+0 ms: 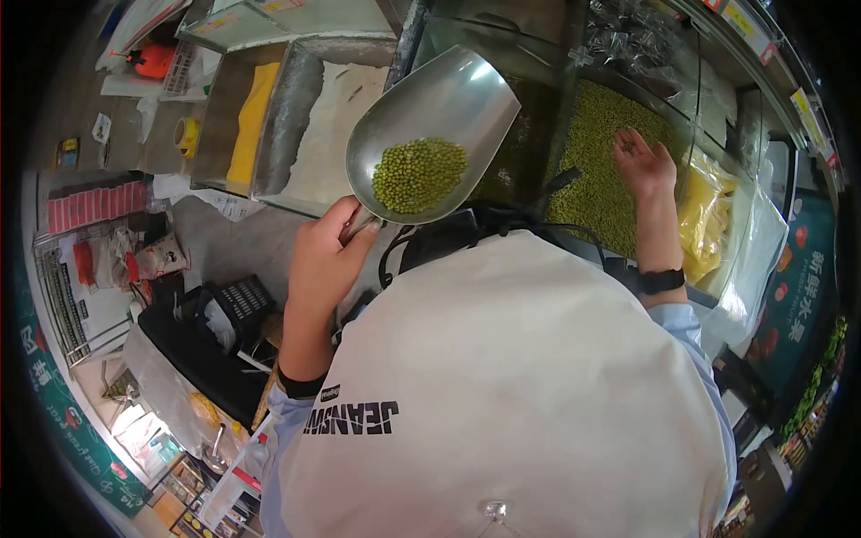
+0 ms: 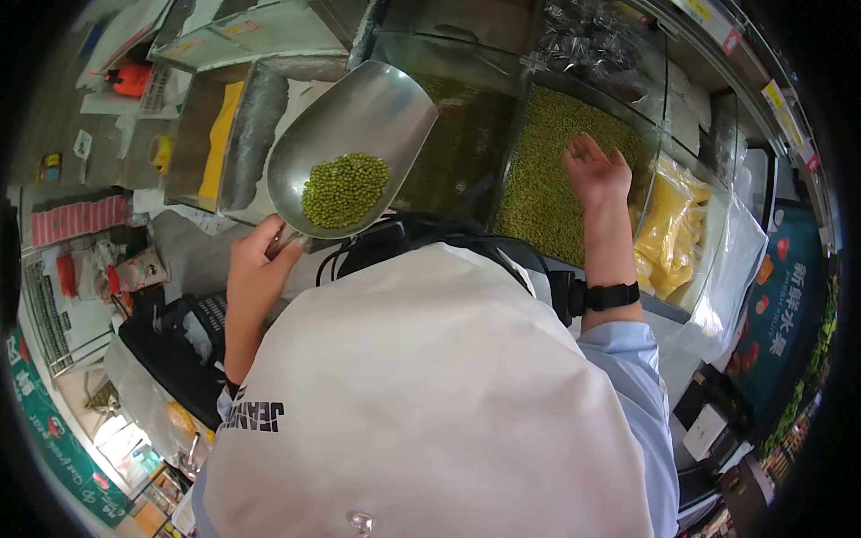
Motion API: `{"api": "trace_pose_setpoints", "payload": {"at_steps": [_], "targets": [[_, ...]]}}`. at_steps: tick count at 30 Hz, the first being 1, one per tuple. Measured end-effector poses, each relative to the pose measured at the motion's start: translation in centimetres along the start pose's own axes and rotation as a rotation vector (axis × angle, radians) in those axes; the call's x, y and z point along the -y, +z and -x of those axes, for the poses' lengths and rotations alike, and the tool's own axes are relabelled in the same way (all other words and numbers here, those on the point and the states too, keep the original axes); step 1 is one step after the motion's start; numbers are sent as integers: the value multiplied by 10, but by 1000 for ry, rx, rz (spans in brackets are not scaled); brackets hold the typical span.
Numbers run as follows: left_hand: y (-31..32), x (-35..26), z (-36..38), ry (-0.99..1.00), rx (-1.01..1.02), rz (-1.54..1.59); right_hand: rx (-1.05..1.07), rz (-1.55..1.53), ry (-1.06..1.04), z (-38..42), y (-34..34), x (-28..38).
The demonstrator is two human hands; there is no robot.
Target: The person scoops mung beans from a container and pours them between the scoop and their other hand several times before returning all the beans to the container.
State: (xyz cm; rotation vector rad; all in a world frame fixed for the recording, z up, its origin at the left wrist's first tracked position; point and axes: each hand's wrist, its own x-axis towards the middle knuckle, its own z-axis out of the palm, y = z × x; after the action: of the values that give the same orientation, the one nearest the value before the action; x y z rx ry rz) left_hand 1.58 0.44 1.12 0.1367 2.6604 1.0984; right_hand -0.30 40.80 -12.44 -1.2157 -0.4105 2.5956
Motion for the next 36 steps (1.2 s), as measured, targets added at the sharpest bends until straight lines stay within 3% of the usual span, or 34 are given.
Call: {"api": "trace_pose_setpoints", "payload": {"at_steps": [4,10,13,16,19,24,25,33,36], "targets": [[1,1,-1,-1,1,-22,-31,-3,-26,-1,-2,5],[-2,-2,-2,-25,0,-92,-124,403,-137,8,7,5],[-5,-6,-3,-50,10,-149,-54,587,-210,4,11,-1],[-6,-8,-2,-32,-19,-220,-83,591,-282,25,42,-19],[-9,-13,-2,27,-76,-331,127,495,-217,17,45,-25],[-13,-17,-10,99,-105,-358,511,450,248,35,76,-79],[-15,-21,-10,86,-93,-360,507,400,349,38,82,-90],[-23,-33,-12,99,-74,-506,711,327,581,37,92,-124],[-23,-35,-13,93,-84,-544,693,373,559,35,89,-125]]}}
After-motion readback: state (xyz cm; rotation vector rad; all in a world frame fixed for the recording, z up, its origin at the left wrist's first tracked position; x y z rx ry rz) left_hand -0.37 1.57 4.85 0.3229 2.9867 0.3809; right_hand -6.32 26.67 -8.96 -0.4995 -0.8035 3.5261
